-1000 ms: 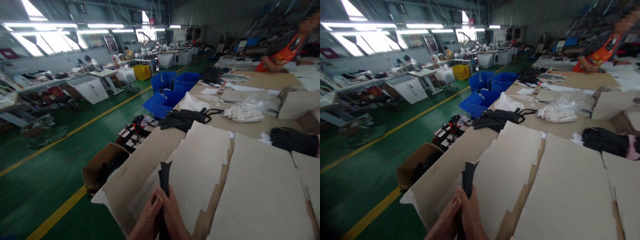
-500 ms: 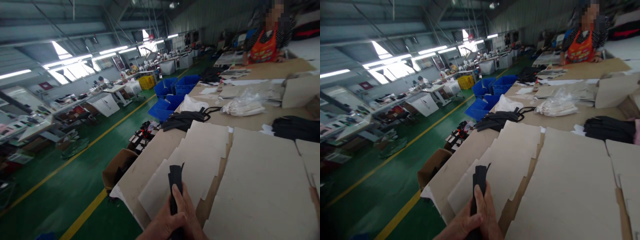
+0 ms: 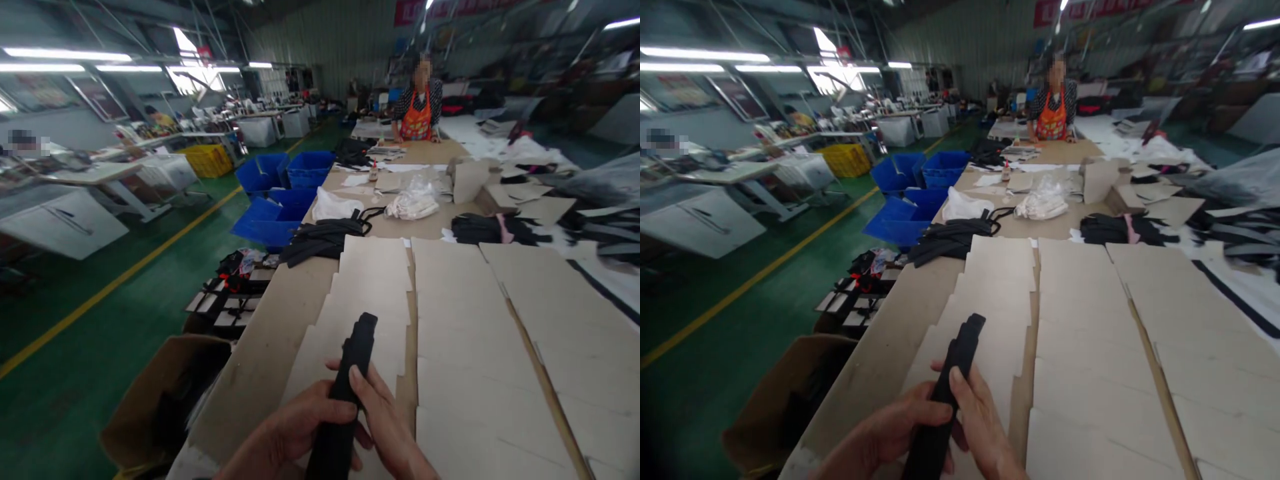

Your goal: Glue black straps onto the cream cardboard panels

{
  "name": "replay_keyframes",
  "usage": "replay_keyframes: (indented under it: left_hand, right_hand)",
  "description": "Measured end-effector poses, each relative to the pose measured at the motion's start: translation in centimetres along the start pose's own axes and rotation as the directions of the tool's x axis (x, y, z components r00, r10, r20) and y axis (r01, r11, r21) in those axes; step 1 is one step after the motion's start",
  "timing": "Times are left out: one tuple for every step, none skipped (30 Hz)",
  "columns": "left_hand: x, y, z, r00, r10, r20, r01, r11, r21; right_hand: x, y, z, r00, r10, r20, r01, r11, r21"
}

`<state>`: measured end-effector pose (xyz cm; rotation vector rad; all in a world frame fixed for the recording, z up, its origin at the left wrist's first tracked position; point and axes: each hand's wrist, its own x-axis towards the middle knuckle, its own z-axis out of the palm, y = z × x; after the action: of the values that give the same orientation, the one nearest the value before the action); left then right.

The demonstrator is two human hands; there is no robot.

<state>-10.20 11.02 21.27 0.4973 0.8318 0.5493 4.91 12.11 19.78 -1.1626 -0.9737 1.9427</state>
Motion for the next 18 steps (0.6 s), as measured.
replay_keyframes:
  left_hand:
    - [-1.0,0.0,-1.1,0.999,-0.019,0.034,0.019,1.0,0.012]
    - [-2.0,0.0,-2.2,0.998,-0.035,0.058,0.034,0.999,0.023]
    - [-2.9,0.0,-3.1,0.997,-0.045,0.069,0.043,0.999,0.034]
    - [-3.6,0.0,-3.9,0.997,-0.044,0.069,0.041,0.998,0.039]
    - [-4.3,0.0,-4.5,0.998,-0.028,0.063,0.025,0.999,0.043]
    - [-4.7,0.1,-5.0,0.999,0.001,0.046,-0.003,0.999,0.044]
    - [-5.1,0.2,-5.3,0.999,0.033,0.02,-0.034,0.998,0.044]
    - [-5.3,0.3,-5.5,0.998,0.061,-0.01,-0.06,0.997,0.042]
    - [-5.4,0.3,-5.6,0.996,0.083,-0.043,-0.081,0.996,0.042]
    - [-5.5,0.4,-5.7,0.992,0.094,-0.082,-0.09,0.995,0.043]
    - [-5.5,0.4,-5.8,0.989,0.094,-0.118,-0.089,0.995,0.047]
    - [-5.6,0.4,-5.8,0.985,0.087,-0.146,-0.08,0.995,0.053]
    - [-5.6,0.4,-5.7,0.982,0.078,-0.169,-0.068,0.995,0.066]
    - [-5.7,0.4,-5.7,0.978,0.073,-0.194,-0.058,0.995,0.084]
    - [-5.7,0.4,-5.5,0.974,0.067,-0.218,-0.045,0.993,0.107]
    - [-5.7,0.4,-5.4,0.968,0.065,-0.244,-0.033,0.991,0.132]
    - [-5.8,0.4,-5.2,0.959,0.068,-0.274,-0.025,0.987,0.159]
    - [-5.8,0.4,-4.9,0.949,0.075,-0.307,-0.018,0.983,0.184]
  right_hand:
    - [0.1,0.5,1.4,0.999,0.017,0.031,-0.017,1.0,0.019]
    - [0.2,0.9,2.7,0.997,0.04,0.067,-0.043,0.998,0.047]
    - [0.5,1.2,3.9,0.993,0.061,0.1,-0.07,0.994,0.084]
    - [0.7,1.4,4.9,0.99,0.07,0.124,-0.086,0.988,0.125]
    - [0.9,1.6,5.8,0.989,0.066,0.13,-0.088,0.982,0.167]
    - [1.1,1.6,6.3,0.992,0.048,0.117,-0.071,0.976,0.206]
    - [1.3,1.6,6.7,0.997,0.013,0.08,-0.032,0.97,0.24]
    - [1.5,1.5,6.8,0.999,-0.03,0.016,0.024,0.964,0.265]
    - [1.6,1.5,6.7,0.995,-0.072,-0.066,0.088,0.958,0.275]
    - [1.7,1.4,6.4,0.982,-0.109,-0.157,0.148,0.953,0.265]
    - [1.7,1.3,6.1,0.96,-0.139,-0.242,0.198,0.951,0.237]
    - [1.8,1.2,5.7,0.937,-0.161,-0.311,0.228,0.954,0.195]
    - [1.8,1.1,5.3,0.918,-0.172,-0.358,0.235,0.961,0.142]
    - [1.8,1.1,5.0,0.906,-0.178,-0.384,0.225,0.971,0.081]
    - [1.9,1.0,4.8,0.898,-0.188,-0.397,0.21,0.978,0.012]
    - [2.0,1.1,4.7,0.893,-0.204,-0.4,0.199,0.978,-0.054]
    - [2.1,1.2,4.6,0.888,-0.224,-0.403,0.195,0.974,-0.113]
    - [2.3,1.3,4.6,0.88,-0.248,-0.405,0.197,0.967,-0.163]
